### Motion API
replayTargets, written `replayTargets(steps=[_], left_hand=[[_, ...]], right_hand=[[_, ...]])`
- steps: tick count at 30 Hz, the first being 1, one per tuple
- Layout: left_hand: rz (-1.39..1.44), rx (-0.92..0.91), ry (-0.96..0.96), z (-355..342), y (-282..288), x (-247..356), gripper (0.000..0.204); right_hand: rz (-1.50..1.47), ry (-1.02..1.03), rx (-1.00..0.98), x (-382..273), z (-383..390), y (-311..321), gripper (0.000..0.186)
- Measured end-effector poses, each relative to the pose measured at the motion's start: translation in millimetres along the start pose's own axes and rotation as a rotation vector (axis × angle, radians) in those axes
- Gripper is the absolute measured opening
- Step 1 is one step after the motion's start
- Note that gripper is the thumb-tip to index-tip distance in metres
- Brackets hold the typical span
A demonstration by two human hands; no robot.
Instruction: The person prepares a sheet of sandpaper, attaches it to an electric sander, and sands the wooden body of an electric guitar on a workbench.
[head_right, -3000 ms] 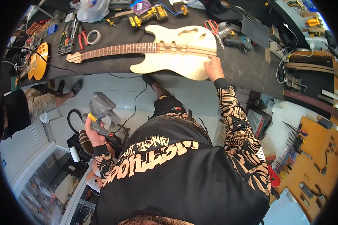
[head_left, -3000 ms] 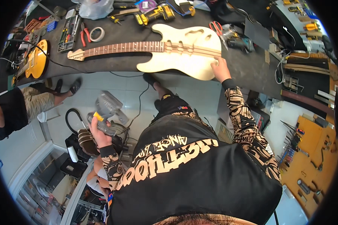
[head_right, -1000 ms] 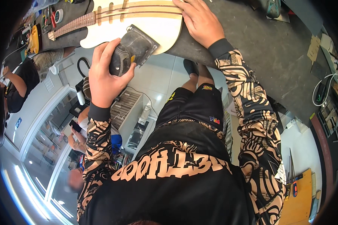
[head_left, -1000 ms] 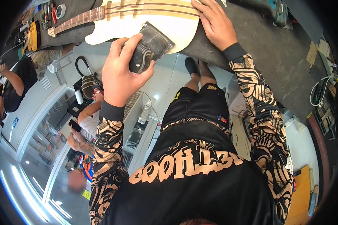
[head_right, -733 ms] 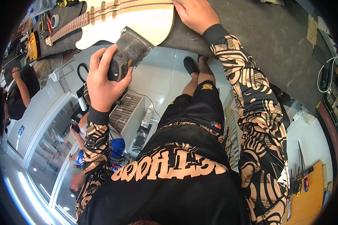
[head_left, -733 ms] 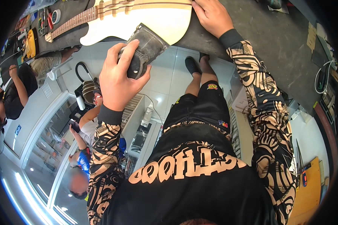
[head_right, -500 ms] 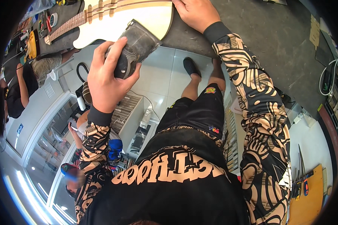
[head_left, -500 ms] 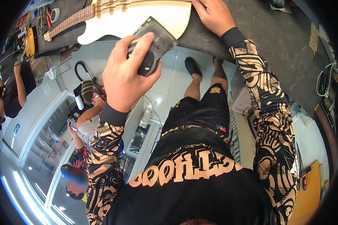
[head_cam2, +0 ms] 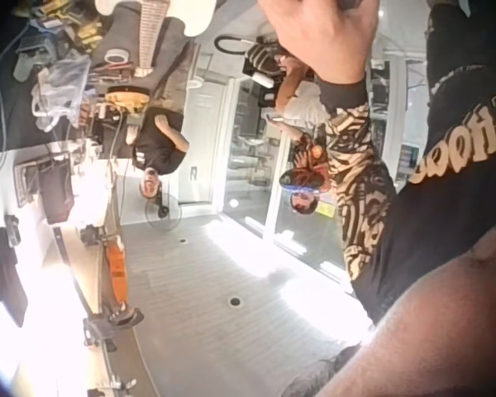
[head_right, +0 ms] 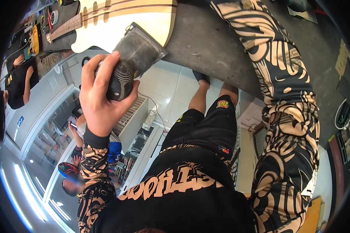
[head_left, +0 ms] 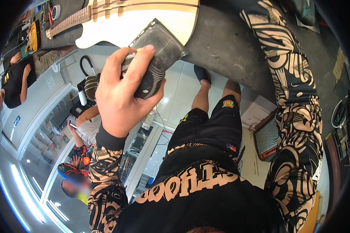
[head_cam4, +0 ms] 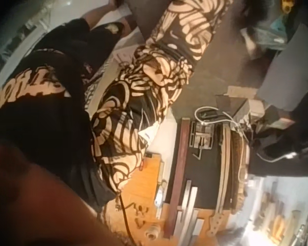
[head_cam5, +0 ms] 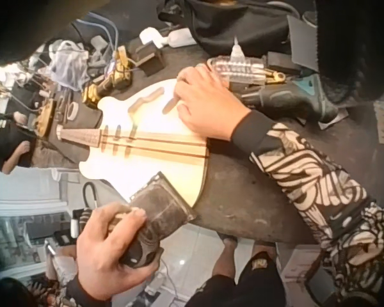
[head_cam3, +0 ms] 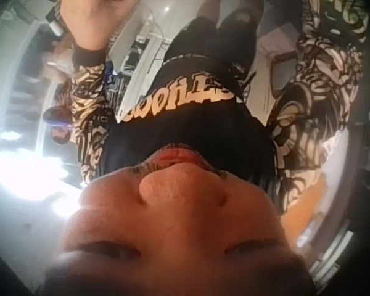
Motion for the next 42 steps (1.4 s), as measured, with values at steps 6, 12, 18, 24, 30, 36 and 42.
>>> replayTargets(steps=[6,12,18,24,30,36,42], left_hand=[[0.020,-0.008,-0.002,-14,3,3,0.085],[-0.046,-0.083,0.049,12,0,-9,0.085],[-0.002,0.000,0.065,-42,1,0,0.084],[-0.026,0.007,0.058,-35,2,-3,0.085],[-0.073,-0.014,0.086,-23,2,-9,0.085],[-0.013,0.042,0.034,-60,-1,7,0.086],[-0.038,0.012,0.053,-32,2,3,0.087]], right_hand=[[-0.212,-0.301,-0.077,32,-10,-48,0.016],[-0.111,-0.290,0.020,30,-5,-45,0.019],[-0.230,-0.349,0.032,34,-3,-47,0.024],[-0.276,-0.352,0.051,34,-3,-51,0.026],[-0.244,-0.323,0.066,30,-2,-54,0.027],[-0.215,-0.355,0.020,32,-2,-51,0.028],[-0.228,-0.399,-0.012,35,-4,-57,0.029]])
Point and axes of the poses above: each hand's wrist, its own z-axis away from the middle knuckle, its own y-axis out of the back of the hand, x = y × z, the point moved 10 cm from there along -z, towards the middle knuckle, and after that the axes turned 6 degrees about x, right-handed, at the moved point
